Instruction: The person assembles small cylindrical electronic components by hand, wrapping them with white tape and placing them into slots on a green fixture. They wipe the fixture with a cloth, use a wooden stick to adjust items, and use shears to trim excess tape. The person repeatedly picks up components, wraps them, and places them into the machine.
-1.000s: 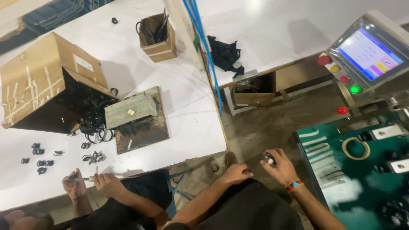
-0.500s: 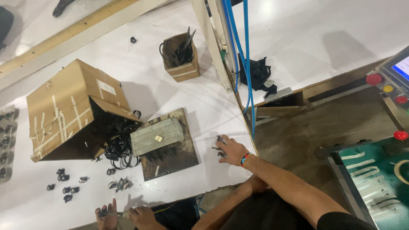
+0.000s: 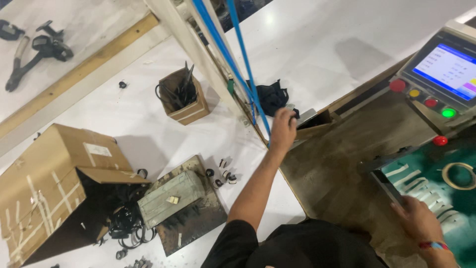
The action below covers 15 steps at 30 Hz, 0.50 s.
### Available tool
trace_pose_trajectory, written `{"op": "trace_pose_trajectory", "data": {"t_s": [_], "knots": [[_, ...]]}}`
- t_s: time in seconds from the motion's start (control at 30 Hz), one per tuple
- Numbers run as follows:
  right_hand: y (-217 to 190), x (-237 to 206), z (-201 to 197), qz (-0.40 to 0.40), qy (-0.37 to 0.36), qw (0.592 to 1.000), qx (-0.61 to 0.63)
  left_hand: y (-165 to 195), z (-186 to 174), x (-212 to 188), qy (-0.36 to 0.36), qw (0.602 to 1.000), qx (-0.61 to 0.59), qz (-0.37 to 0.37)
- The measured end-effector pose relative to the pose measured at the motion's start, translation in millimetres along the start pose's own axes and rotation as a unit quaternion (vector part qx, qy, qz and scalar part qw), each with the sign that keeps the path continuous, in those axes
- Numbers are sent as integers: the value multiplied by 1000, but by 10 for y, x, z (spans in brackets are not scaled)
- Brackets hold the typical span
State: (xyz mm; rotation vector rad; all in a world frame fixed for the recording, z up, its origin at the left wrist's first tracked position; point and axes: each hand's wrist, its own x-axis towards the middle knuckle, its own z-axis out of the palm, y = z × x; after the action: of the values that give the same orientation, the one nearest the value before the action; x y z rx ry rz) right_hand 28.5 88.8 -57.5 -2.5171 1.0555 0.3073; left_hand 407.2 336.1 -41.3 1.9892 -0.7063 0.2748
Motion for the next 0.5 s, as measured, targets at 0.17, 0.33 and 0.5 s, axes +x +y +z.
{"op": "trace_pose_trajectory", "data": {"t_s": [0.17, 0.33, 0.5], "knots": [[882, -843, 634, 122, 38, 991, 44, -255, 51, 743, -24, 923, 351, -157], [708, -1126, 960, 129, -75, 977, 149, -476, 45, 803, -114, 885, 393, -222], [441, -954, 839, 57, -62, 987, 137, -111, -40, 813, 100, 988, 91, -72]]}}
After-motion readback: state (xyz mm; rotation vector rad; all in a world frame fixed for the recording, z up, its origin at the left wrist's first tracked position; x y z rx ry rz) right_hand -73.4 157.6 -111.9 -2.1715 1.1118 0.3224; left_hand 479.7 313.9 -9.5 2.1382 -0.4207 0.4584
